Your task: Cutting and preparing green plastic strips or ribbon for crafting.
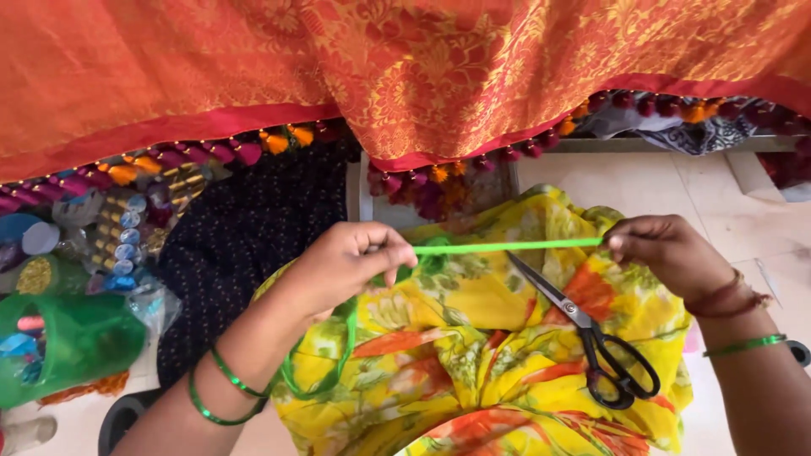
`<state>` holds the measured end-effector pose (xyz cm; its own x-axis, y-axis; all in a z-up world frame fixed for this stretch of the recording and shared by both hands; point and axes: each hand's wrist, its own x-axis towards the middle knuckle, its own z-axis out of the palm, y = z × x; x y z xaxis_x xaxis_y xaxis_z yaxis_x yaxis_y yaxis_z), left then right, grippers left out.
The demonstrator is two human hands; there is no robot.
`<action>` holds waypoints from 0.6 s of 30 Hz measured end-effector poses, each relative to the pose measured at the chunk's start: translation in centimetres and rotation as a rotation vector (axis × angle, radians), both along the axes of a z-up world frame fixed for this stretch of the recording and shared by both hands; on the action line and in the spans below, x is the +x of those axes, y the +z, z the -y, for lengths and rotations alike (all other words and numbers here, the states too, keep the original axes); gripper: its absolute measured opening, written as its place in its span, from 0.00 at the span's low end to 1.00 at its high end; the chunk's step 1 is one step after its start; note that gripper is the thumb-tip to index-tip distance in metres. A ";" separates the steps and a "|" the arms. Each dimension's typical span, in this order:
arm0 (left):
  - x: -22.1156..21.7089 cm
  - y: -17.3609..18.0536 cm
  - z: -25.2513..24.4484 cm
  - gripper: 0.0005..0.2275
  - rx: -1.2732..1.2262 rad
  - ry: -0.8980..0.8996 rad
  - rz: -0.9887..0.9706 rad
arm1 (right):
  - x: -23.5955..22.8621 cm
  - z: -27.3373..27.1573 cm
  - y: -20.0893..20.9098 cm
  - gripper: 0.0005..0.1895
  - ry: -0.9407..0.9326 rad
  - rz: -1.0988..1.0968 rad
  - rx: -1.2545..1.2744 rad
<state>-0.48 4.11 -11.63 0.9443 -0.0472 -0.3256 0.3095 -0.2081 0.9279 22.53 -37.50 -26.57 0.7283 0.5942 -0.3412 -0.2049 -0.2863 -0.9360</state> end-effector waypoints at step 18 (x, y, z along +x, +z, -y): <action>2.9 -0.4 0.4 0.08 -0.305 0.437 -0.038 | -11.0 -16.5 9.8 0.17 0.498 0.487 0.216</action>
